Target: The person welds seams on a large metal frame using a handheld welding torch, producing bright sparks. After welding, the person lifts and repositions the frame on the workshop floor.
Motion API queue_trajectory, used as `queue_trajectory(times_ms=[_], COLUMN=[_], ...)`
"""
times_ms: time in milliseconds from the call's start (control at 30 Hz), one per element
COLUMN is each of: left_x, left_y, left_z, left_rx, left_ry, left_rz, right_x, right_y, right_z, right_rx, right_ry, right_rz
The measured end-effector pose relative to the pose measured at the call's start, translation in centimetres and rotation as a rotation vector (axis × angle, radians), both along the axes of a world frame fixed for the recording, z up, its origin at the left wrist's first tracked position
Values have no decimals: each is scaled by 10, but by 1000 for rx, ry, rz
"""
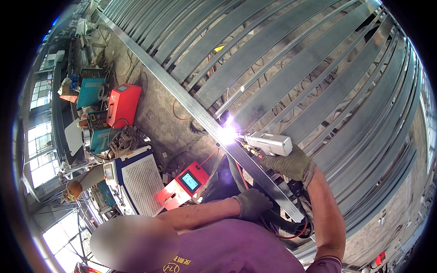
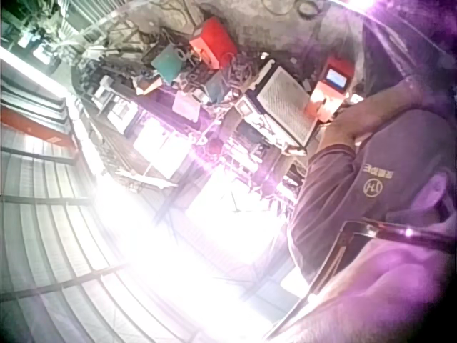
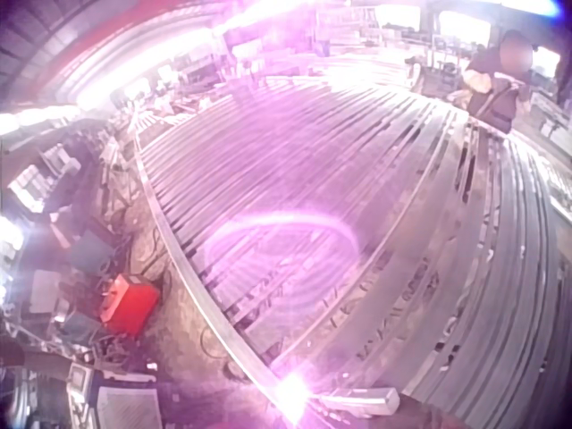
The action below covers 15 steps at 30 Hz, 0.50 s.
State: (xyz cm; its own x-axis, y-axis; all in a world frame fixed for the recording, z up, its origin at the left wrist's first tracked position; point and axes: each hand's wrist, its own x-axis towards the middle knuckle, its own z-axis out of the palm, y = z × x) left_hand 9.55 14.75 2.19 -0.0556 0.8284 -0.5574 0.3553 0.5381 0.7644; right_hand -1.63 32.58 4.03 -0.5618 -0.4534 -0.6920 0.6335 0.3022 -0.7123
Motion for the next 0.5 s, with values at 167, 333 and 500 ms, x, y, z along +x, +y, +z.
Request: queue_trajectory(times_ms=[167,333,500], left_x=[8,7,5], left_y=[1,3,4], left_z=[-10,-9,-8], left_rx=[-1,-6,-21], left_ry=[7,-12,-10], left_rz=[18,33,2], right_x=[2,10,6], right_y=[2,8,5], right_z=[-1,-20,-11], right_rx=[20,-45,-70], right_ry=[-22,-1,-23], right_rz=[2,-48,-42])
